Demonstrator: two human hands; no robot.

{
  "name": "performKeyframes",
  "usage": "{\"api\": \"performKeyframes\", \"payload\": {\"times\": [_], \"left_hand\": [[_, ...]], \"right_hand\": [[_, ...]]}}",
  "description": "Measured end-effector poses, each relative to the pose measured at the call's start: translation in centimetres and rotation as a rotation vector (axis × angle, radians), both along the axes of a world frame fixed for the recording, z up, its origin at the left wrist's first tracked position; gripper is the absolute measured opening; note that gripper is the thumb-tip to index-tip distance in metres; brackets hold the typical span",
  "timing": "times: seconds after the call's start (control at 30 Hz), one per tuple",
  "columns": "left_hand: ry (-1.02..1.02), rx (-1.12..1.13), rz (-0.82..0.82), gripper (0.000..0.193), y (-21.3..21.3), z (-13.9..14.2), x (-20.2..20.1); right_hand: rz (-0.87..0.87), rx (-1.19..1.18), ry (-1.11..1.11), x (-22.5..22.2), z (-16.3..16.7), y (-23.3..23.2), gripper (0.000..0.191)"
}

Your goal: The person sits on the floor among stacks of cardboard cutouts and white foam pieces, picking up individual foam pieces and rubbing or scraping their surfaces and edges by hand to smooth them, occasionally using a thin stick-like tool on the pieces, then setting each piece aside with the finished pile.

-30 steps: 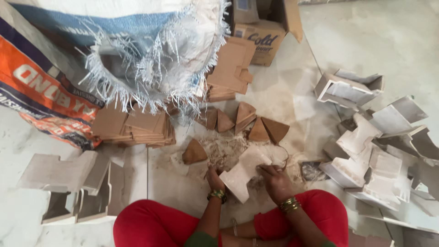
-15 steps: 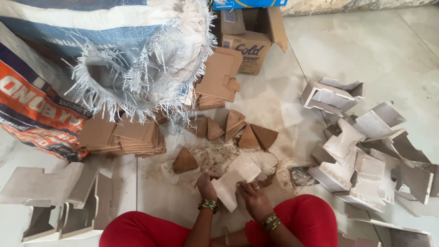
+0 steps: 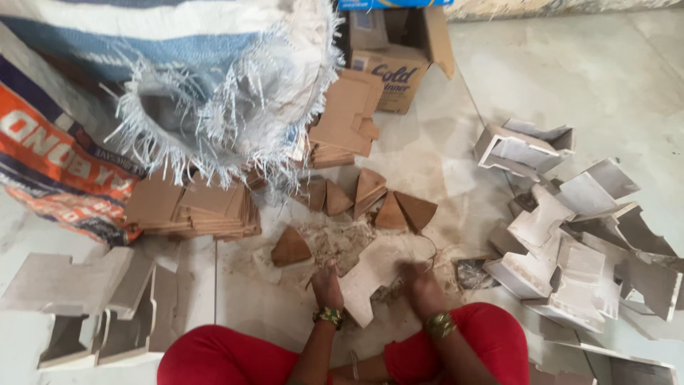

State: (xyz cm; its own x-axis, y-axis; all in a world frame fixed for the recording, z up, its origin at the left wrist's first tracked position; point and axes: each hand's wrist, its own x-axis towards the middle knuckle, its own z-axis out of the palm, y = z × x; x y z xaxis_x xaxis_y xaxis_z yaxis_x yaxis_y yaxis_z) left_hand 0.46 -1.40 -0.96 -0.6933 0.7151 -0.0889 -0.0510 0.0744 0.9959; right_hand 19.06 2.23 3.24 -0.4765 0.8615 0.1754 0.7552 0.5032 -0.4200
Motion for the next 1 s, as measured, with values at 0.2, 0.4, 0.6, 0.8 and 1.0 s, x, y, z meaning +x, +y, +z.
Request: {"api": "performKeyframes", "payload": {"times": [0.2, 0.4, 0.6, 0.8, 1.0], "left_hand": [[0.075, 0.004, 0.025, 0.063, 0.2, 0.1, -0.1], [0.318, 0.066, 0.082, 0.062, 0.1, -0.1, 0.1], [0.200, -0.114, -0.024, 0.070, 0.4, -0.1, -0.2], [0.086, -0.066, -0.027, 0.063, 0.1, 0.7, -0.2], [0.176, -0.154, -0.024, 0.070, 0.2, 0.2, -0.3]], "right_hand": [[0.386, 0.386, 0.100, 0.8, -0.8, -0.3, 0.032], [0.164, 0.120, 0.064, 0.7, -0.4, 0.5, 0.033], [-0.002, 0.219, 0.057, -1.0, 1.0, 2.4, 0.038], [0.127, -0.011, -0.437, -2.9, 0.7, 0.9, 0.038], [0.101, 0.177, -0.234, -2.1, 1.3, 2.2, 0.047]]}}
